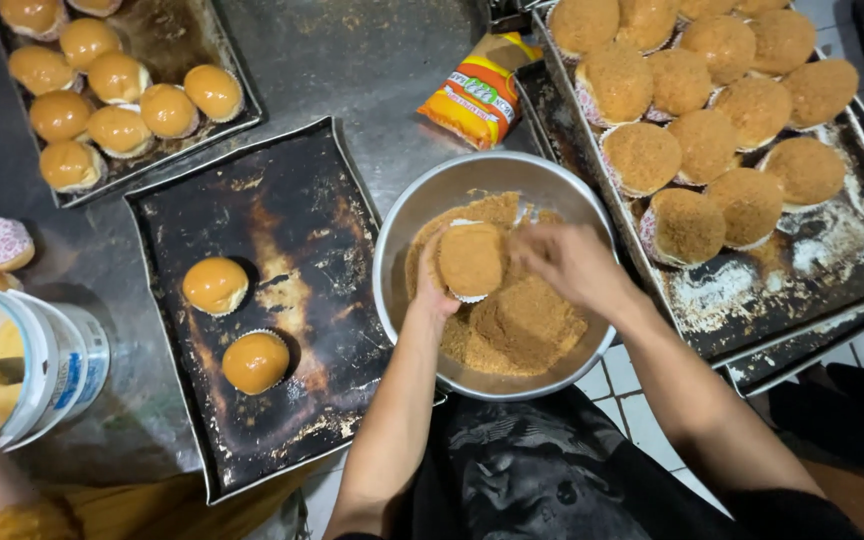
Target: Coating buns with crumbs and placing them on a tray in a bakery production area.
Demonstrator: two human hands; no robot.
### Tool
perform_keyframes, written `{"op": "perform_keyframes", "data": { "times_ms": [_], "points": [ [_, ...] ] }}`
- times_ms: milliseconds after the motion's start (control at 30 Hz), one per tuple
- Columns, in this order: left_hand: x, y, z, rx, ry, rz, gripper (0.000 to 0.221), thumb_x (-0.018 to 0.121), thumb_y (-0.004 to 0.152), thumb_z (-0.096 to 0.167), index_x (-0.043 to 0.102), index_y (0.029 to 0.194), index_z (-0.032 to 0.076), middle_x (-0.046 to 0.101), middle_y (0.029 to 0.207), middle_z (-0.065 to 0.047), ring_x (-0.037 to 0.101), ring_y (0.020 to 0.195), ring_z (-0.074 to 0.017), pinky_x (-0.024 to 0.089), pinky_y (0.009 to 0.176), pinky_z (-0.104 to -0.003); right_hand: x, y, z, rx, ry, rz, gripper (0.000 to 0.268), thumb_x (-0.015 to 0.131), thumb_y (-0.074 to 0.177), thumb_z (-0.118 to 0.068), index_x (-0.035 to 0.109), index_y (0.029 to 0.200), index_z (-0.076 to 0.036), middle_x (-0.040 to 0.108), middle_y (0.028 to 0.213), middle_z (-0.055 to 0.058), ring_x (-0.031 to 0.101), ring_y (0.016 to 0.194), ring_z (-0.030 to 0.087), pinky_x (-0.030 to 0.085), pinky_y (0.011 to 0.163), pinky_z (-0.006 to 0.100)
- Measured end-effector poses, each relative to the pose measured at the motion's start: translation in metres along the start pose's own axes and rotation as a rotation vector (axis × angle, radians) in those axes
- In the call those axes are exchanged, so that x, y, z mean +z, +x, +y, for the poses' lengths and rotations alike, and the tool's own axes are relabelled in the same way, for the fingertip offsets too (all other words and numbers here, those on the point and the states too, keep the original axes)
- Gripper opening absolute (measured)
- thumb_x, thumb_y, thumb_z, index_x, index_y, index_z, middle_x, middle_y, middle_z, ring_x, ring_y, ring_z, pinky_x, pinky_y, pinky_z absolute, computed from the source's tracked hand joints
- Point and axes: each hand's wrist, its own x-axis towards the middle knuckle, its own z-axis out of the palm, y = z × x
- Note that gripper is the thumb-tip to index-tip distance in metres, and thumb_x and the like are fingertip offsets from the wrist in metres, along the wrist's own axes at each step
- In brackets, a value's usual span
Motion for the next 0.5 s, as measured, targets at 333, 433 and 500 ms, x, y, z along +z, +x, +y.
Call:
{"op": "perform_keyframes", "data": {
  "times_ms": [333, 433, 500],
  "points": [
    [0.003, -0.015, 0.020, 0.233, 0.054, 0.031, 0.039, 0.080, 0.078, 0.047, 0.072, 0.105, 0.020, 0.075, 0.105, -0.008, 0.074, 0.095, -0.0272, 0.063, 0.082, -0.046, -0.010, 0.026, -0.009, -0.138, -0.052, 0.123, 0.036, 0.072, 0.086, -0.010, 0.076, 0.121, -0.021, 0.078, 0.109, 0.011, 0.072, 0.106, 0.033, 0.057, 0.090, 0.045],
    [0.002, -0.022, 0.021, 0.243, -0.026, 0.038, 0.042, 0.078, 0.078, 0.054, 0.073, 0.103, 0.020, 0.076, 0.103, -0.007, 0.075, 0.092, -0.0260, 0.064, 0.080, -0.044, -0.006, 0.007, -0.018, -0.023, -0.034, 0.033, 0.050, 0.074, 0.086, -0.013, 0.067, 0.135, -0.019, 0.073, 0.120, 0.017, 0.069, 0.113, 0.036, 0.056, 0.095, 0.047],
    [0.001, -0.020, 0.021, 0.275, -0.103, 0.043, 0.040, 0.077, 0.080, 0.052, 0.073, 0.103, 0.019, 0.076, 0.104, -0.006, 0.075, 0.092, -0.0262, 0.064, 0.080, -0.044, -0.007, -0.007, -0.039, 0.043, -0.009, -0.037, 0.060, 0.076, 0.086, -0.016, 0.061, 0.144, -0.019, 0.070, 0.130, 0.019, 0.067, 0.118, 0.037, 0.055, 0.098, 0.049]
  ]
}}
